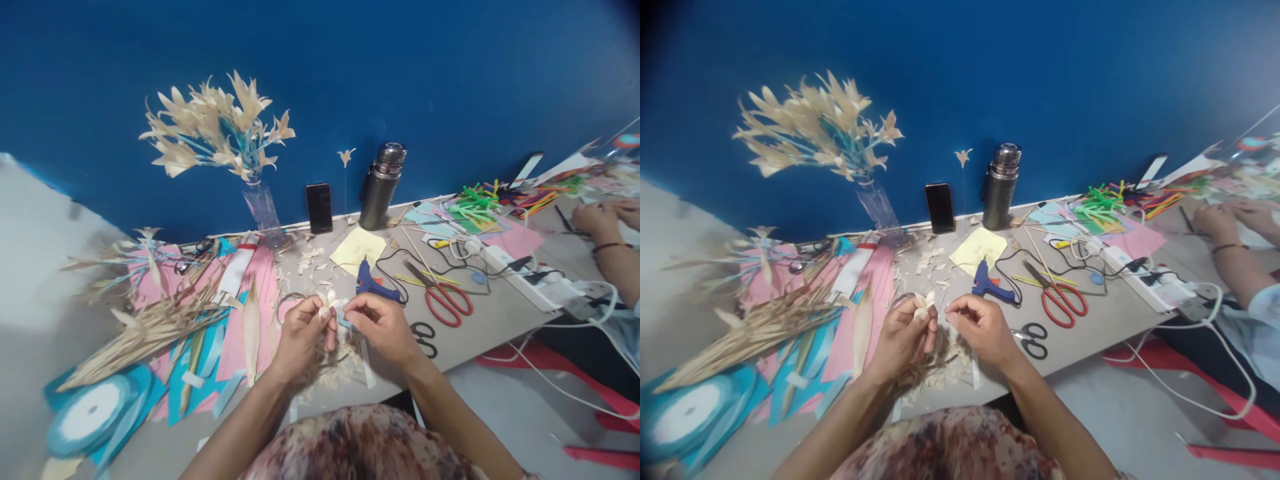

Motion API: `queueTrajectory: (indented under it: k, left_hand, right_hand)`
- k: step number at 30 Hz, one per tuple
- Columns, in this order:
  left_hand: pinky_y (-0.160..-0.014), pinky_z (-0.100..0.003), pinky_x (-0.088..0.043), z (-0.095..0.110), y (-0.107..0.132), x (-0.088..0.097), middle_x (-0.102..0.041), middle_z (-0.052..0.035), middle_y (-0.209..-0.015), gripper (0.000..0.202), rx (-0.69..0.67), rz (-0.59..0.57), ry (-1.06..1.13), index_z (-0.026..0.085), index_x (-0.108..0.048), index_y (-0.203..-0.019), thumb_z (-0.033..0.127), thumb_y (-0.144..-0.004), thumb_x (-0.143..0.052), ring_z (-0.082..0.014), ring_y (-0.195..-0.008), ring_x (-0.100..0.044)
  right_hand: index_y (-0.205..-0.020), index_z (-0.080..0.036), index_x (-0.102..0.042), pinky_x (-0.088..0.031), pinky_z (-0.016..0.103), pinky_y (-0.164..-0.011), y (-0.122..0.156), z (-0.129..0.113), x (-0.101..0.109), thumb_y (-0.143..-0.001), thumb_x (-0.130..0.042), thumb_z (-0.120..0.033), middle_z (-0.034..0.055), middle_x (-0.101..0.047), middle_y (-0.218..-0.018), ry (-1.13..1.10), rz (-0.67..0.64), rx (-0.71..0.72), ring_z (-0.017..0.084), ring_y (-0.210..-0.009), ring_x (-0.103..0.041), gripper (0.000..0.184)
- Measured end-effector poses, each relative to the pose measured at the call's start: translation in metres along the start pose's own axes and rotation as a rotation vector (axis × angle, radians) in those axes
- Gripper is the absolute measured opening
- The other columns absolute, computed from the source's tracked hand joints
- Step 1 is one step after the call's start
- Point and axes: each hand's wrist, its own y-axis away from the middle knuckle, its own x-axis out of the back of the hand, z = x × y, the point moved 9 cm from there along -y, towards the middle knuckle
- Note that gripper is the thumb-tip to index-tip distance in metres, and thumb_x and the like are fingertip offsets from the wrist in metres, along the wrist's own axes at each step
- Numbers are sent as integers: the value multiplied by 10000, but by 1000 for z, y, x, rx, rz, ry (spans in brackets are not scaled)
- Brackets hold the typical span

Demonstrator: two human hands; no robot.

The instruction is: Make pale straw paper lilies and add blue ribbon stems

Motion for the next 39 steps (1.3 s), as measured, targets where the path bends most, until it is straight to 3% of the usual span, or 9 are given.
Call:
queueTrajectory:
  k: [5,14,20,32,35,39]
  left_hand:
    - [-371,-171,-346,-3,-1,6,-626,31,-668,323,-22,26,21,174,-581,-808,445,-826,-756,-63,-402,-510]
    - [-467,-185,-412,5,0,13,-589,38,-562,225,-163,101,-200,168,-674,-792,377,-861,-720,-78,-451,-525]
    - [-452,-195,-401,9,1,12,-565,43,-513,246,-172,137,-206,163,-688,-765,394,-818,-752,-87,-428,-512]
    - [-437,-199,-393,10,1,12,-556,47,-526,259,-162,152,-213,173,-672,-765,416,-805,-754,-83,-421,-489]
    - [-427,-194,-393,10,0,16,-577,35,-522,238,-131,157,-178,167,-686,-744,387,-804,-758,-81,-415,-491]
    - [-430,-190,-428,25,2,27,-663,0,-627,193,-158,186,-132,161,-698,-727,322,-787,-784,-81,-443,-532]
  right_hand:
    - [-882,-205,-718,-461,266,-612,3,-26,3,-886,-643,-251,27,-701,-801,92,125,165,142,-653,-574,88]
    - [-940,-230,-718,-493,275,-611,13,-61,1,-898,-645,-153,43,-724,-854,203,202,450,152,-680,-617,114]
    - [-930,-239,-743,-559,293,-687,20,-77,-3,-910,-625,-106,68,-745,-850,292,186,651,185,-783,-700,179]
    - [-950,-238,-738,-565,300,-725,24,-75,-6,-919,-603,-96,72,-750,-871,335,164,670,187,-816,-706,199]
    - [-940,-230,-719,-541,300,-727,22,-67,7,-909,-620,-101,64,-741,-875,307,214,616,192,-815,-694,165]
    - [-901,-225,-708,-507,299,-710,11,-40,35,-935,-601,-174,49,-729,-843,396,220,427,193,-774,-679,124]
